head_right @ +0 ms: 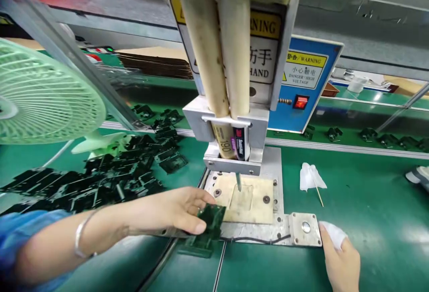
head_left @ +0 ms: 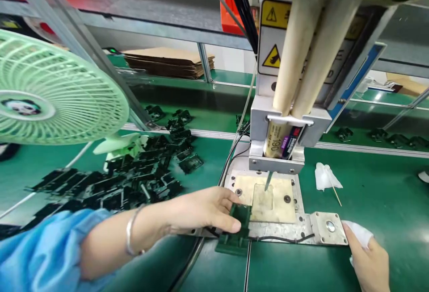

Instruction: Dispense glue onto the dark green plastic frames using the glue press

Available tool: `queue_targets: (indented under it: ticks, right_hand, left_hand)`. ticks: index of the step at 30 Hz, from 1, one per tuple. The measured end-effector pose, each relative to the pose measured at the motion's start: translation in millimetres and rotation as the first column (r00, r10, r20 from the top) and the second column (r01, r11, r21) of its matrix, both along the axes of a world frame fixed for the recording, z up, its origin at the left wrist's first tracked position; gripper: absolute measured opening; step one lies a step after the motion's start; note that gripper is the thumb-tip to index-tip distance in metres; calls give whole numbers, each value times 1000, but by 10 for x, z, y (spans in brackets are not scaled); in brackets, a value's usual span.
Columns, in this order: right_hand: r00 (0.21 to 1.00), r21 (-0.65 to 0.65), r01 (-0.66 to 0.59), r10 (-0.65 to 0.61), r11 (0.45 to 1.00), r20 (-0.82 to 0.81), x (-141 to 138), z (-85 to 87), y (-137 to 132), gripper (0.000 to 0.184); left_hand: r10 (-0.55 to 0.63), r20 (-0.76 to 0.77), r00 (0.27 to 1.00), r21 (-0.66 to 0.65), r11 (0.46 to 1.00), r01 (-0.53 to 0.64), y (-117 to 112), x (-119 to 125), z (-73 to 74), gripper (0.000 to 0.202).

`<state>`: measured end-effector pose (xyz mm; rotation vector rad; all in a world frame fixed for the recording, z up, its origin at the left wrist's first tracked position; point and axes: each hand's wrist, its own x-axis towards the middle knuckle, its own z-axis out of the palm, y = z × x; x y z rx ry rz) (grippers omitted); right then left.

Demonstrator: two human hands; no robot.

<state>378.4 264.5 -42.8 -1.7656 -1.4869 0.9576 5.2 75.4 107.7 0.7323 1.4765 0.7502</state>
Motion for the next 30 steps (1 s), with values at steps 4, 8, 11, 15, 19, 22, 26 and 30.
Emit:
queue_targets:
  ticks: [4, 8, 11, 15, 19, 22, 26, 30]
  right_hand:
    - [997, 5, 33, -33, 999, -67, -68, 64, -42, 60]
    - [995, 50, 6, -1, 999, -100, -50, 18, -46, 64]
    - [993, 77, -12, 21, 997, -115, -40, -14, -42, 64]
    - [990, 74, -17, 27, 997, -138, -60, -7, -48, 64]
    - [990, 13, -2, 4, 1000, -138, -56, 38, -49, 65]
    - [995, -58, 16, -22, 998, -98, -45, 93, -46, 66]
    - [985, -42, -77, 69, 996, -157, -161, 159, -55, 66]
    - [973, 18, -135, 136, 991, -186, -400, 148, -30, 67]
  left_hand:
    - [99, 148, 984, 31, 994, -104, 194, 257, -175, 70]
    - [95, 123, 988, 158, 981, -114, 454, 219, -191, 63]
    - [76, -6, 997, 284, 956, -71, 576, 166, -307, 66]
    - [92, -240, 966, 423, 906, 18, 623, 171, -552, 76]
    - [76, -507, 859, 420, 892, 169, 492, 179, -534, 83]
    - [240, -715, 656, 481, 851, 213, 207, 104, -344, 88]
    - [526, -742, 414, 605, 792, 78, -346, -76, -285, 47]
    - [672, -641, 372, 622, 738, -262, -756, -211, -622, 48]
